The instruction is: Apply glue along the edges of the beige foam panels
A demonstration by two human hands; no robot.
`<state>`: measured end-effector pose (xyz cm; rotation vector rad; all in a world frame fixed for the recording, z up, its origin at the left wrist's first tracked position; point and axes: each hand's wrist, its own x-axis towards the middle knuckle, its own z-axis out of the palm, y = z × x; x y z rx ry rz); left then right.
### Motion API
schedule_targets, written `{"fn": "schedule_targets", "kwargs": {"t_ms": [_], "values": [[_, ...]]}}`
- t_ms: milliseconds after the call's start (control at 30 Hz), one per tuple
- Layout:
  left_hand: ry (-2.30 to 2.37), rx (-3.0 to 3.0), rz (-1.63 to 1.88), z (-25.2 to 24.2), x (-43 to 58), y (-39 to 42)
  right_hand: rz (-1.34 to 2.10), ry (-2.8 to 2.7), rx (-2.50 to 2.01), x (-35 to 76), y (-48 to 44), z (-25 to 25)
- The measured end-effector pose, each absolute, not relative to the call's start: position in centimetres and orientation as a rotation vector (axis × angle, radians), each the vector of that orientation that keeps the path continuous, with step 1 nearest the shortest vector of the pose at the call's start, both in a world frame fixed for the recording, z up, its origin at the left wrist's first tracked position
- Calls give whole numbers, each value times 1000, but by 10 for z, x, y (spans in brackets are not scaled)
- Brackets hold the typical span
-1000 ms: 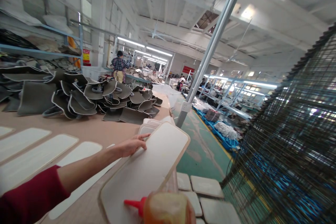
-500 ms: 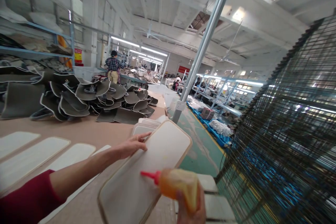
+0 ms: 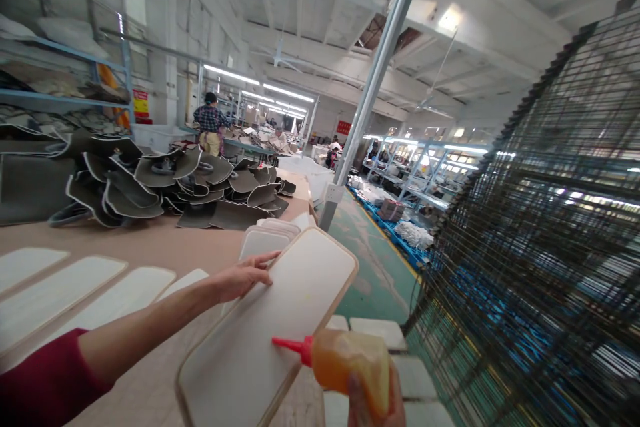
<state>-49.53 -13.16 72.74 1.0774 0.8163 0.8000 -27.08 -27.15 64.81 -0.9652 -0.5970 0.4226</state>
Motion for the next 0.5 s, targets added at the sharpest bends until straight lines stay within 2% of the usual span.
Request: {"fn": "schedule_targets", "kwargs": {"t_ms": [67, 233, 500], "values": [[831, 1071, 808, 726, -492, -135, 494, -538, -919, -269, -279, 647], [806, 1049, 767, 732, -480, -152, 394, -477, -811, -236, -279, 677], [839, 1062, 744, 729, -466, -156, 461, -447, -880, -246, -289, 663]]}}
